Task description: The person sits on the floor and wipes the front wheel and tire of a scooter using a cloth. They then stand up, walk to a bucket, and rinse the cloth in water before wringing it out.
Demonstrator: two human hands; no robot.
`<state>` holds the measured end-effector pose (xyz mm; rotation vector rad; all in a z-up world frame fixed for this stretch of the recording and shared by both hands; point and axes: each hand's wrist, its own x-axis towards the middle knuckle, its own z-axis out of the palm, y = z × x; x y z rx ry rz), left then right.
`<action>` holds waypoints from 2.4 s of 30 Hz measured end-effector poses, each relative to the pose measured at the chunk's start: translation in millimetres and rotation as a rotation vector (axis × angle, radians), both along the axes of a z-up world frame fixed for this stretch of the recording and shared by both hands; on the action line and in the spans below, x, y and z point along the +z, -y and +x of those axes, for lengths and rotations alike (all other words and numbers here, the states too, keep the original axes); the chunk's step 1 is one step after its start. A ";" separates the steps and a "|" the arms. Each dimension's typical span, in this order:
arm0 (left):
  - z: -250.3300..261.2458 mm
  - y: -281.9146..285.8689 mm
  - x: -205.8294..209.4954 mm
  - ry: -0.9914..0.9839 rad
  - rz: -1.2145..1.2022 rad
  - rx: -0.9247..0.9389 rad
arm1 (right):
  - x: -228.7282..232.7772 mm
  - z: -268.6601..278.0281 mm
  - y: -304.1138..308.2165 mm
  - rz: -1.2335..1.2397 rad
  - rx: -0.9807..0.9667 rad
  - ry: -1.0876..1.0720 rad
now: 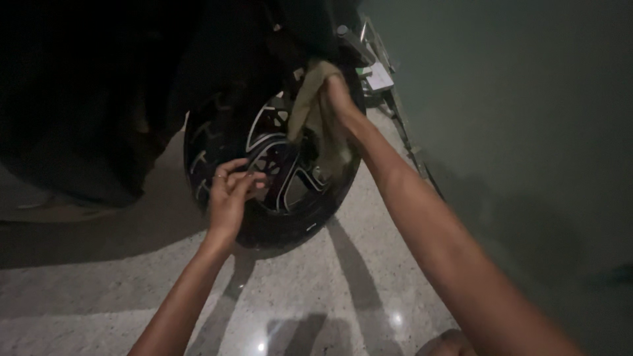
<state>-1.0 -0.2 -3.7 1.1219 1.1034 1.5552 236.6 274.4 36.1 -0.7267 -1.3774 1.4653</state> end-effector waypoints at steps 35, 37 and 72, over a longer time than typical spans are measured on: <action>-4.1 4.8 12.8 0.007 -0.066 0.004 | 29.0 -12.7 -25.7 -0.023 -0.143 0.126; -5.0 9.1 14.4 -0.054 -0.113 0.022 | 30.4 -9.0 -33.0 -0.047 0.007 0.029; -14.0 -8.3 24.3 0.022 -0.235 0.021 | -34.6 -18.4 -146.0 -0.163 -0.230 0.293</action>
